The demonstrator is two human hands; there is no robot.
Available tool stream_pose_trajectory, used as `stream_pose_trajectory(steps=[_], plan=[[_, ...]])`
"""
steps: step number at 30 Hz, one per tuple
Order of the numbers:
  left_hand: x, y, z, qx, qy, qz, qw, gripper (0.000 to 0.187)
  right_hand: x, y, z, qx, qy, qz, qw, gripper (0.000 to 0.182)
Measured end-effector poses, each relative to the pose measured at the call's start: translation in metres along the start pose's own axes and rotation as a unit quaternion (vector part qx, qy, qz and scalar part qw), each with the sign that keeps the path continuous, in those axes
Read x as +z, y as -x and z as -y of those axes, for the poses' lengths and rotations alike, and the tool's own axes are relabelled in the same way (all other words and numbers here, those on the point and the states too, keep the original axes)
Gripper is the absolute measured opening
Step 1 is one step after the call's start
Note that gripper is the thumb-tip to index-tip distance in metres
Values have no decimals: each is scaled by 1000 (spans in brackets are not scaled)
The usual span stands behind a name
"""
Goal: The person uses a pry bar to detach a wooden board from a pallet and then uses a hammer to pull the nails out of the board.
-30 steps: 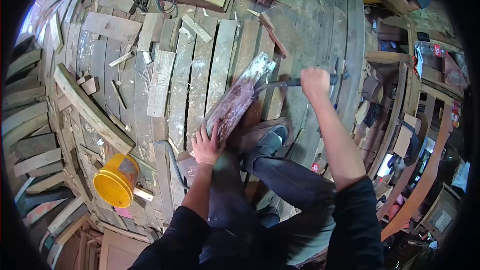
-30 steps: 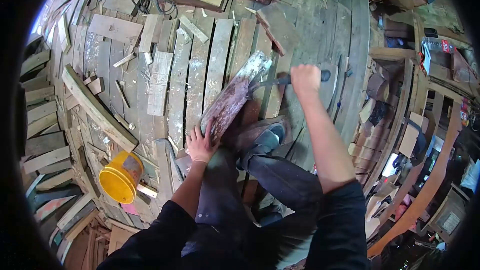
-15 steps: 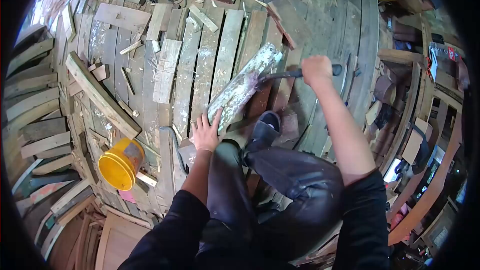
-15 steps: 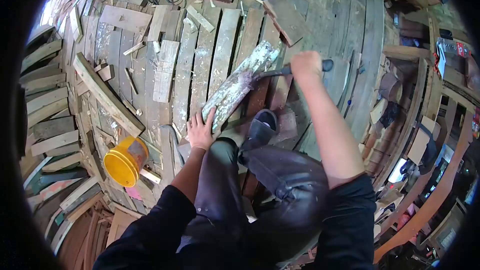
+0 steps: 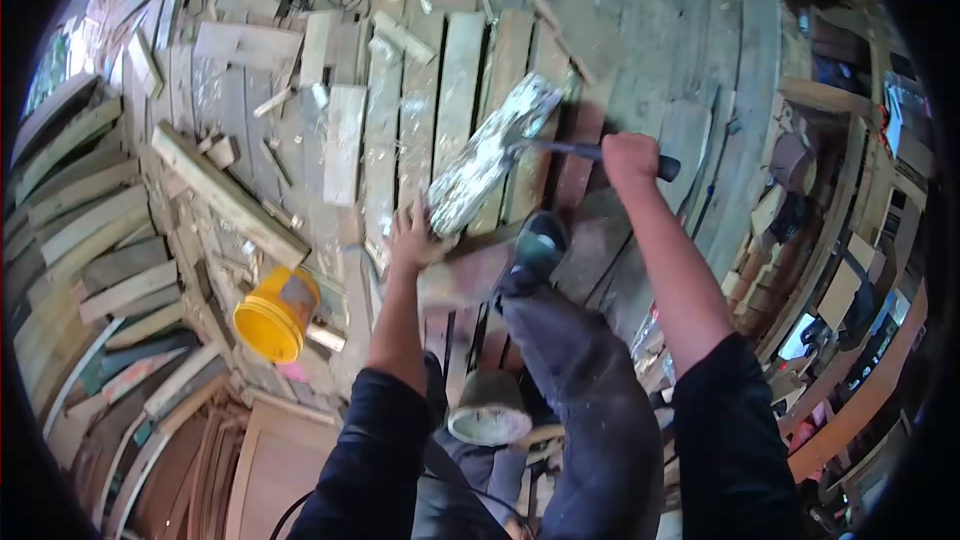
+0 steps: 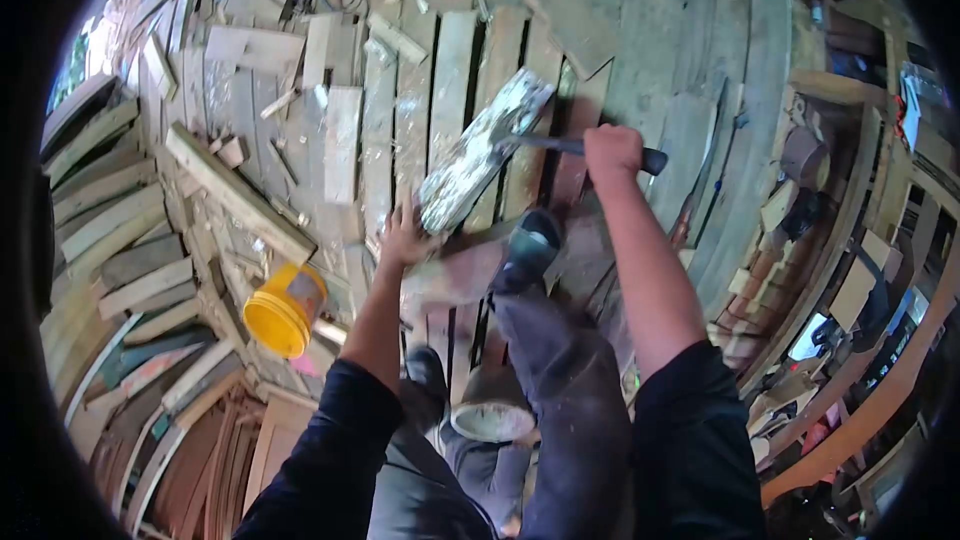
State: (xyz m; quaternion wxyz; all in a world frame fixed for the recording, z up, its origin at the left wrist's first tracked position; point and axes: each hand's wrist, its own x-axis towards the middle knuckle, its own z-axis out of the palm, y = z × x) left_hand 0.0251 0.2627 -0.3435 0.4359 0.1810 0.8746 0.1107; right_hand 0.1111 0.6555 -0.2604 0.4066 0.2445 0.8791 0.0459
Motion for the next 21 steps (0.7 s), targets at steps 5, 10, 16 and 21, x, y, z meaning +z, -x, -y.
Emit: stream_pose_trajectory(steps=[5, 10, 16, 21], plan=[[-112, 21, -75, -3, -105, 145, 984, 99, -14, 12, -10, -68, -55, -45, 995, 11], [-220, 81, -113, 183, 93, 141, 969, 55, -93, -8, -22, 3, -336, 345, 876, 18], [-272, 158, -72, 185, -121, 145, 965, 51, -82, 7, -47, 32, -683, 466, 562, 18], [-285, 177, -35, 102, -23, 84, 991, 45, -64, 63, -4, 150, -763, 405, 480, 35]])
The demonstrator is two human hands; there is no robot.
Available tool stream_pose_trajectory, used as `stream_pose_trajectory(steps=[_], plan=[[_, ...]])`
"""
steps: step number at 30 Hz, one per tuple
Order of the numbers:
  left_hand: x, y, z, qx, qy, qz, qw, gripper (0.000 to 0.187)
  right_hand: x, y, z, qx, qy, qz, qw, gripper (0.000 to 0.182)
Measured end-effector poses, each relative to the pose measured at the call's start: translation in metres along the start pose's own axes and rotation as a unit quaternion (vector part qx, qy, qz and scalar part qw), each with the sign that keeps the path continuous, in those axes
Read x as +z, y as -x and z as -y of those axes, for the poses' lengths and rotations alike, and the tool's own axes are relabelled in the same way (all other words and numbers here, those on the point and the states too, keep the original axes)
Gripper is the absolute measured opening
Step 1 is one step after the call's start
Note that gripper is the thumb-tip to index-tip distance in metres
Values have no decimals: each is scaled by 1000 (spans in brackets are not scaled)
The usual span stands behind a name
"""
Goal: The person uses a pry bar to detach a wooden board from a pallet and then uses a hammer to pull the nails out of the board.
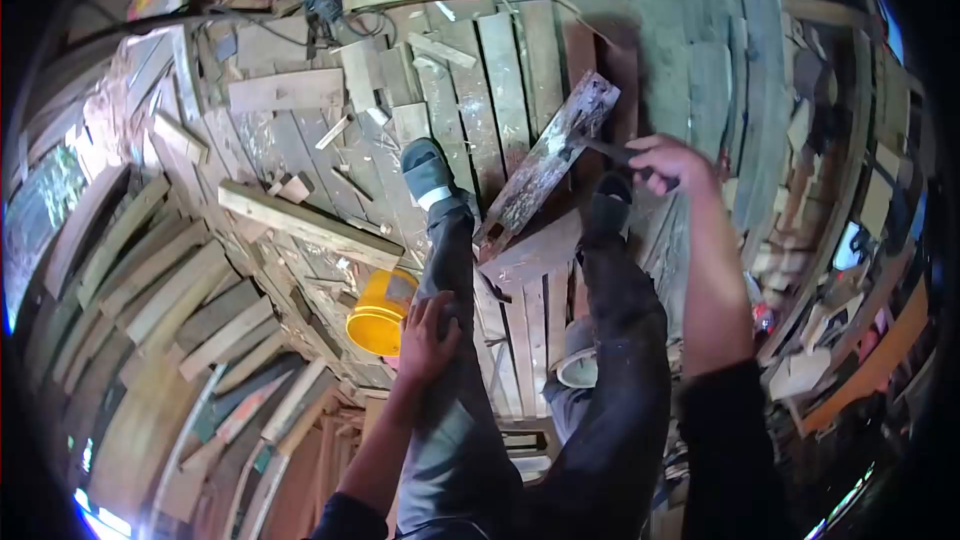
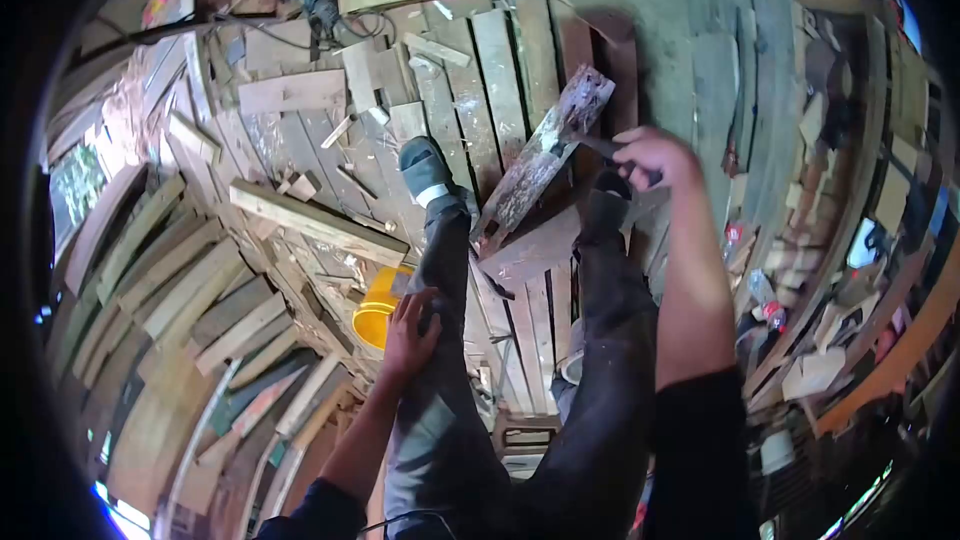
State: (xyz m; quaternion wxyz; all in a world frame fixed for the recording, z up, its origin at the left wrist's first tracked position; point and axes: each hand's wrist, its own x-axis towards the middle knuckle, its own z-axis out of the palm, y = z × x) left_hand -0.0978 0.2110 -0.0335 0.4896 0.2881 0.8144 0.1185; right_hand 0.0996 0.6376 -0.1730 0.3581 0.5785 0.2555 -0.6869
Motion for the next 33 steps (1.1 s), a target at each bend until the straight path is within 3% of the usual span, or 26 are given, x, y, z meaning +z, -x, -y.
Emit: stream_pose_trajectory(steps=[1, 2, 3, 7, 10, 15, 18, 20, 21, 23, 24, 25, 27, 29, 31, 33], plan=[[-2, -2, 2, 5, 0, 14, 1000, 45, 21, 5, -27, -20, -34, -29, 999, 40], [-5, -5, 2, 24, -45, 15, 999, 45, 49, 23, -41, -61, 23, -116, 991, 49], [-7, -6, 2, 43, -91, 13, 995, 44, 66, 33, -55, -63, 48, -127, 989, 55], [-11, -9, 7, 90, -126, 48, 987, 44, 125, 71, -78, -70, -71, -205, 974, 51], [-21, -16, 10, 122, -150, 76, 978, 44, 155, 76, -83, -62, -217, -159, 961, 55], [-39, -25, 9, 121, -141, 85, 979, 43, 212, 99, -94, -74, -263, -178, 945, 61], [-44, -28, 10, 113, -138, 94, 979, 42, 247, 98, -109, -71, -238, -226, 942, 59], [-44, -31, 8, 128, -137, 96, 978, 42, 262, 79, -134, -163, -109, -292, 936, 59], [-44, -32, 6, 143, -135, 93, 976, 41, 273, 74, -146, -161, -110, -293, 936, 59], [-45, -41, -12, 183, -138, 95, 969, 39, 289, 69, -156, -309, 21, -445, 841, 60], [-40, -50, -21, 193, -91, 77, 974, 38, 287, 115, -115, -91, -78, -269, 956, 61], [-37, -57, -28, 199, -46, 62, 977, 37, 310, 109, -133, -181, -79, -303, 932, 62], [-20, -74, -39, 195, -32, 73, 978, 39, 340, 116, -146, -168, -45, -312, 934, 64], [8, -74, -42, -2, 159, 48, 986, 49, 362, 114, -161, -195, -88, -307, 927, 66], [32, -54, -32, -100, 163, 109, 975, 67, 365, 113, -163, -222, -133, -302, 917, 68], [46, -26, -24, -197, 284, 200, 917, 76, 350, 124, -148, -63, -251, -182, 949, 65]])
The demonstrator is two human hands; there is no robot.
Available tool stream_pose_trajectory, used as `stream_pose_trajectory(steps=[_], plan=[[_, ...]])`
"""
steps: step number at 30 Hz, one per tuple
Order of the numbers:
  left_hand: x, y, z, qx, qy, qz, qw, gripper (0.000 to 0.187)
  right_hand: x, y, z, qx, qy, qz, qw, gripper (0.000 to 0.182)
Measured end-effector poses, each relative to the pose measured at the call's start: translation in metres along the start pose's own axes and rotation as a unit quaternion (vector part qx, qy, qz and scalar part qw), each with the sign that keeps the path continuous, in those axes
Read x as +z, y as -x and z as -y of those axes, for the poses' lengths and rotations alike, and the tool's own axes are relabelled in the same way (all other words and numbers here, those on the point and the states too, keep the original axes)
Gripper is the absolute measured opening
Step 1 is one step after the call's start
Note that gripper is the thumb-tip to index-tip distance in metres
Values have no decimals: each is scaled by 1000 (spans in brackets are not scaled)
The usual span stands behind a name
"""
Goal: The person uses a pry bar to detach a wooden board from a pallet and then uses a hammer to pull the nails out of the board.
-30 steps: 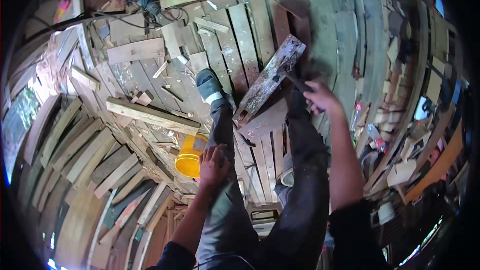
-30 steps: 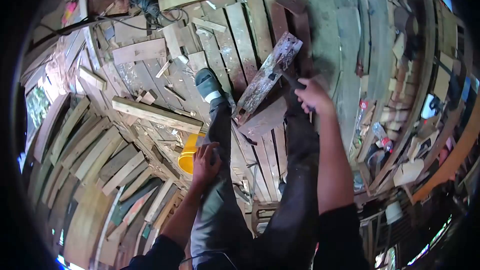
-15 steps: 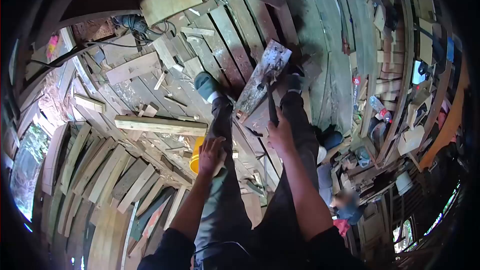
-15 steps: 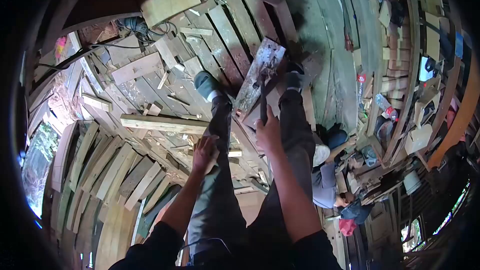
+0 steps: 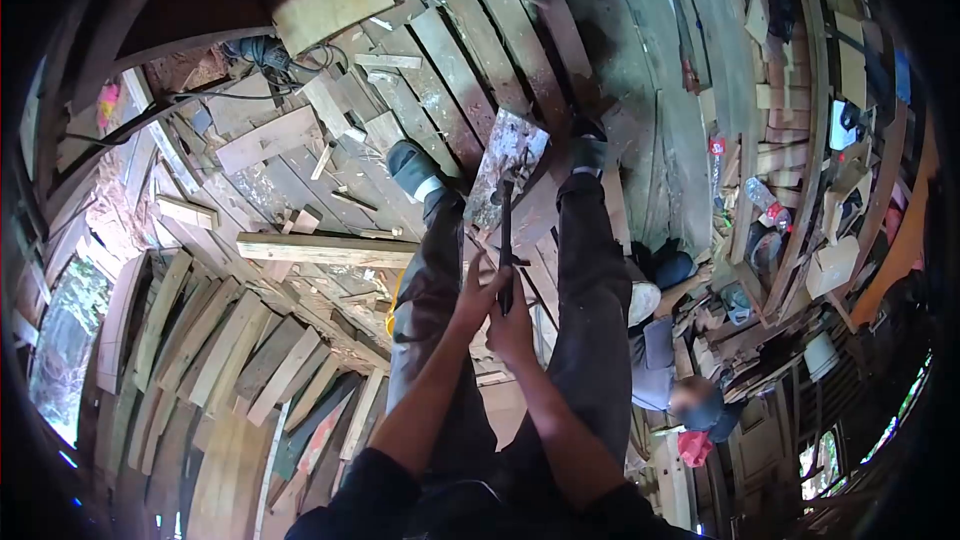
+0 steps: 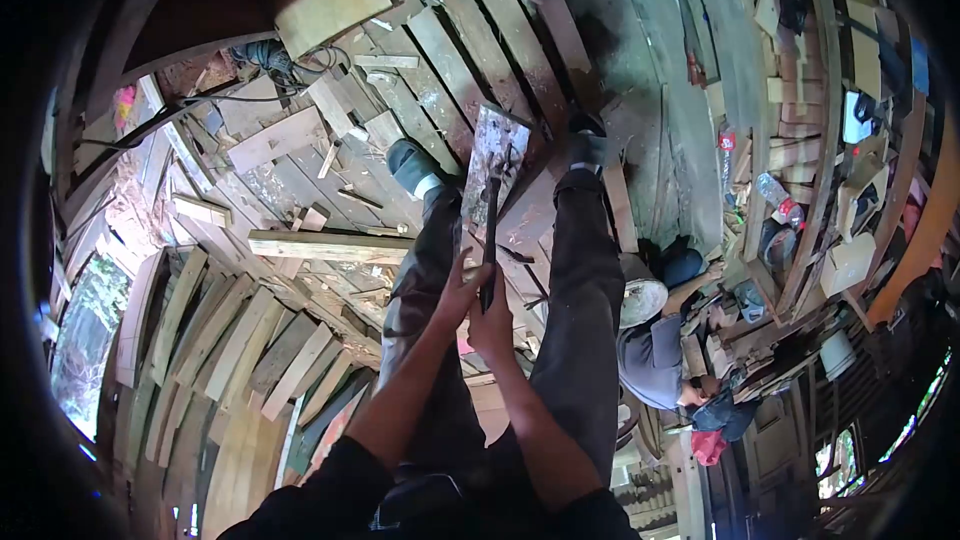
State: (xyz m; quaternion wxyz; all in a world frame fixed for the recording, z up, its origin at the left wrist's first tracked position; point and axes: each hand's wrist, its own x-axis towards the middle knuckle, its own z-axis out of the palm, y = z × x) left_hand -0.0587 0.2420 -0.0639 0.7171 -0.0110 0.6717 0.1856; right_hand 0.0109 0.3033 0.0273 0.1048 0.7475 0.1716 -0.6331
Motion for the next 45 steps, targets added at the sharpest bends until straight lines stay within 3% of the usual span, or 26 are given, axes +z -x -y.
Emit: stream_pose_trajectory(steps=[1, 2, 4, 6, 9, 10, 12, 14, 16, 17, 20, 24, 26, 27, 31, 33, 34, 35, 36, 37, 38, 40, 41, 45], plan=[[4, 10, -7, -27, 75, 5, 997, 73, -7, -8, -7, -14, -55, 23, 998, 64], [6, 20, -13, -54, 150, 10, 987, 70, -11, -18, -9, -102, -48, -5, 994, 65], [3, 26, -21, -44, 64, 27, 997, 57, -41, -24, -3, -15, -166, 77, 983, 65], [-2, 21, -18, -33, 66, 16, 997, 54, -67, -31, 10, 42, -158, 86, 983, 67], [-20, 12, -20, 105, -25, 20, 994, 40, -108, -54, 32, 17, -77, 87, 993, 68], [-26, 14, -20, 106, -22, 16, 994, 40, -121, -69, 38, 33, -86, 74, 993, 69], [-39, 21, -29, 166, -136, -6, 977, 37, -149, -98, 66, 30, -88, 121, 988, 63], [-52, 31, -34, 161, -160, -17, 974, 37, -175, -136, 95, 39, -30, 156, 987, 56], [-64, 41, -35, 189, -346, -50, 918, 38, -191, -166, 117, 34, -9, 142, 989, 36], [-68, 41, -26, 195, -353, -68, 913, 38, -202, -189, 128, 81, -16, 197, 977, 26], [-77, 45, -1, 218, -320, -90, 918, 35, -207, -210, 167, 162, 6, 167, 972, 17], [-71, 47, 1, 219, -304, -112, 921, 29, -220, -227, 213, 205, 114, 181, 955, 12], [-69, 46, 0, 219, -318, -117, 915, 28, -219, -238, 238, 257, 263, 145, 918, 10], [-67, 46, -1, 217, -315, -120, 916, 28, -215, -242, 246, 230, 343, 153, 898, 15], [-60, 43, -11, 204, -304, -133, 921, 27, -209, -272, 255, 297, 366, 117, 874, 22], [-56, 41, -15, 206, -317, -130, 917, 28, -194, -265, 262, 261, 527, 105, 802, 17], [-55, 41, -18, 214, -333, -135, 908, 28, -189, -262, 260, 262, 528, 105, 801, 17], [-54, 40, -22, 223, -350, -141, 899, 28, -184, -261, 255, 161, 713, 103, 675, 13], [-53, 40, -26, 223, -350, -141, 899, 28, -180, -261, 249, 49, 854, 95, 509, 15], [-51, 40, -31, 215, -360, -132, 898, 28, -222, -318, 204, -139, 866, 19, 479, 25], [-51, 40, -36, 208, -370, -124, 897, 28, -218, -318, 205, -141, 866, 18, 480, 25], [-49, 39, -42, 212, -372, -128, 895, 28, -199, -305, 201, -9, 821, -201, 535, 27], [-48, 39, -45, 215, -373, -131, 893, 28, -188, -267, 205, -70, 797, -251, 545, 26], [-44, 39, -42, 226, -389, -132, 883, 28, -218, -273, 193, -90, 766, -250, 585, 32]])
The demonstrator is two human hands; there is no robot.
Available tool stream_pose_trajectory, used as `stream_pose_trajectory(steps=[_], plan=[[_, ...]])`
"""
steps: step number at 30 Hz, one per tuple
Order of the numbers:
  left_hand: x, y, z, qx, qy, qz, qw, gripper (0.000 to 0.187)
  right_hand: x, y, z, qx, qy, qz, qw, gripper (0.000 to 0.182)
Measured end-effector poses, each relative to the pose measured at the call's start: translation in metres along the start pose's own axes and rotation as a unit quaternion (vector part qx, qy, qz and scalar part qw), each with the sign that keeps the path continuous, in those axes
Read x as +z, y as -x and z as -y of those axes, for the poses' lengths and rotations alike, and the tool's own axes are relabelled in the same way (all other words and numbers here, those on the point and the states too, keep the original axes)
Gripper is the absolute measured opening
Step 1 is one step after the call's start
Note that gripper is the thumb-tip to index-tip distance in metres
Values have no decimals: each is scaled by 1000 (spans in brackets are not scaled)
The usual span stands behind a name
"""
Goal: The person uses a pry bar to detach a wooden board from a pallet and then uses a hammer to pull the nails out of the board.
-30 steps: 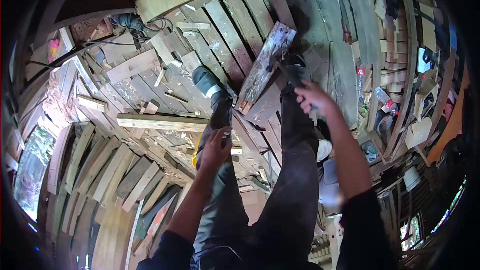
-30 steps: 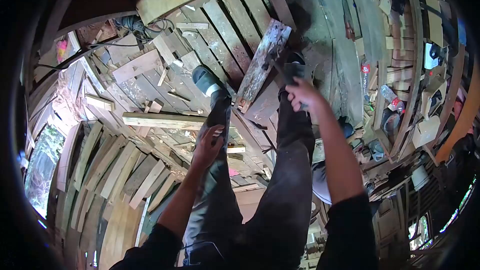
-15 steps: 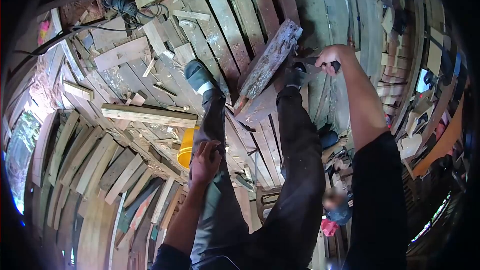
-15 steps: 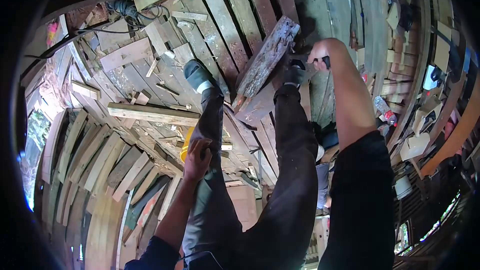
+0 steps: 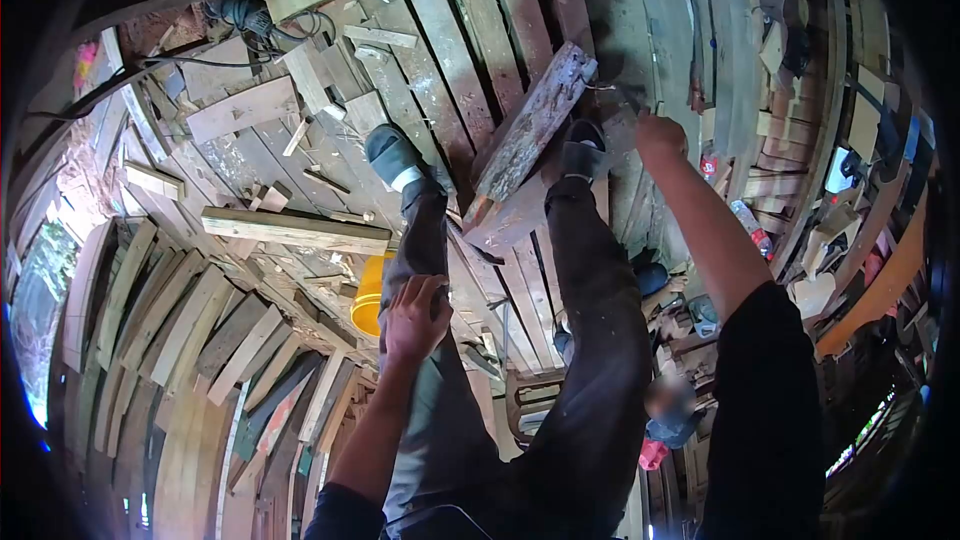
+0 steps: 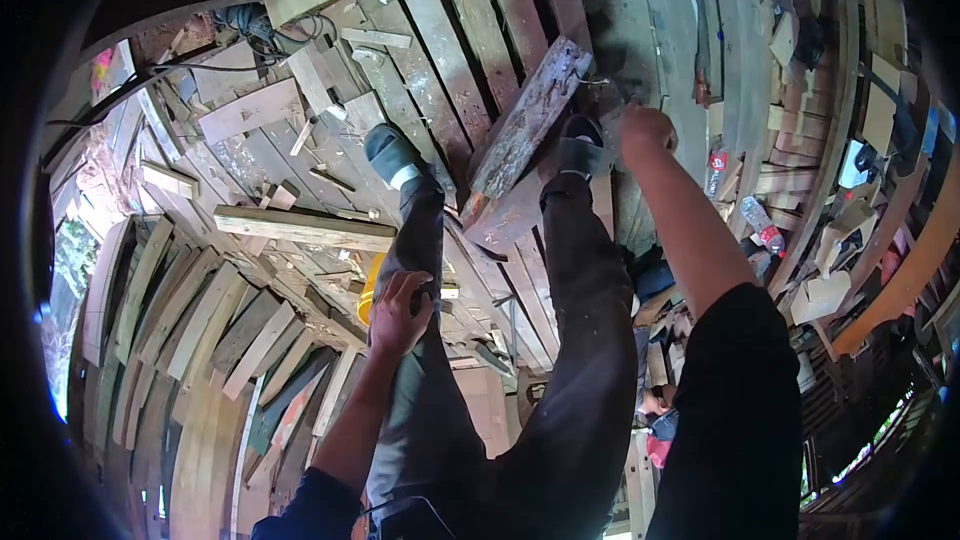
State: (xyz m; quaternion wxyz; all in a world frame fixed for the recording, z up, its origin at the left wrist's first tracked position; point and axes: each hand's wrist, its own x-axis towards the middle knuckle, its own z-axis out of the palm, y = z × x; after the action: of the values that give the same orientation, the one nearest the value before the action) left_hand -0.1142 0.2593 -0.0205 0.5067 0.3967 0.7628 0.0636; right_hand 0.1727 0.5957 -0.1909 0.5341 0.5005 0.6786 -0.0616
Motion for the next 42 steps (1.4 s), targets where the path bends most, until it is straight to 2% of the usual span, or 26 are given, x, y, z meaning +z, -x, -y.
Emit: stream_pose_trajectory(steps=[2, 3, 4, 5, 6, 7, 8, 9, 11, 13, 17, 19, 20, 21, 23, 25, 26, 27, 28, 32, 35, 37, 38, 39, 41, 42], plan=[[0, -3, -2, -7, -3, -2, 1000, 28, 45, -54, -22, -274, 104, 149, 944, 29], [1, -5, -2, -7, 0, -4, 1000, 28, 23, -51, -30, -272, 107, 147, 945, 29], [2, -4, -2, -14, -1, -2, 1000, 27, -13, -36, -44, -121, -69, 356, 924, 21], [3, -2, -2, -22, -2, 0, 1000, 27, -33, -25, -54, 43, -239, 529, 814, 15], [3, -4, -3, -23, 1, -1, 1000, 27, -37, -22, -60, 43, -236, 528, 815, 15], [2, -4, -5, -30, -8, 4, 1000, 27, -35, -18, -69, 64, -330, 588, 736, 12], [3, -2, -8, -37, -16, 10, 999, 27, -31, -12, -77, 86, -418, 637, 642, 22], [5, -2, -9, -37, -13, 11, 999, 27, -22, -3, -79, 88, -416, 637, 643, 22], [6, -2, -6, -32, -5, 14, 999, 32, 2, 11, -74, 130, -594, 655, 449, 24], [6, 0, -3, -26, -19, 10, 999, 31, 12, 15, -75, 140, -618, 656, 411, 21], [7, -2, -7, -14, -7, 4, 1000, 29, 8, 18, -77, 145, -620, 646, 421, 18], [6, -1, -6, -5, -10, -5, 1000, 29, 6, 15, -74, 156, -620, 646, 418, 28], [5, 1, -6, -6, -20, 1, 1000, 28, 1, 15, -70, 128, -608, 636, 457, 31], [4, 1, -6, -8, -30, 7, 999, 28, -2, 17, -63, 127, -609, 634, 459, 31], [0, 2, -11, -5, -28, 1, 1000, 28, -15, 28, -45, 58, -468, 481, 739, 36], [-3, 0, -14, -27, -27, 22, 999, 27, 43, 4, -37, 47, -425, 470, 773, 28], [-1, 0, -12, -27, -31, 21, 999, 27, 94, -13, -34, -48, -285, 276, 917, 21], [3, 0, -9, -13, -38, 15, 999, 27, 120, -22, -29, -137, -122, 58, 981, 17], [5, 0, -7, 0, -46, 9, 999, 27, 76, 10, -19, -26, -132, 30, 990, 25], [9, 0, -11, 1, -43, 21, 999, 27, 24, 41, -32, 60, -58, 1, 997, 26], [12, 0, -9, 20, -63, 24, 998, 28, 63, 5, -51, -3, 1, -3, 1000, 28], [12, 1, -7, 19, -63, 27, 997, 28, 114, -21, -51, -151, -99, -67, 981, 23], [12, 1, -8, 18, -65, 27, 997, 28, -3, -1, -53, -244, 49, 302, 920, 24], [13, 1, -8, 15, -65, 27, 997, 28, -23, -6, -60, -110, -93, 388, 910, 17], [13, 3, -6, 9, -67, 31, 997, 28, -26, -25, -78, 70, -301, 566, 764, 26], [14, 3, -6, 7, -66, 30, 997, 29, -26, -27, -82, 69, -300, 567, 764, 26]])
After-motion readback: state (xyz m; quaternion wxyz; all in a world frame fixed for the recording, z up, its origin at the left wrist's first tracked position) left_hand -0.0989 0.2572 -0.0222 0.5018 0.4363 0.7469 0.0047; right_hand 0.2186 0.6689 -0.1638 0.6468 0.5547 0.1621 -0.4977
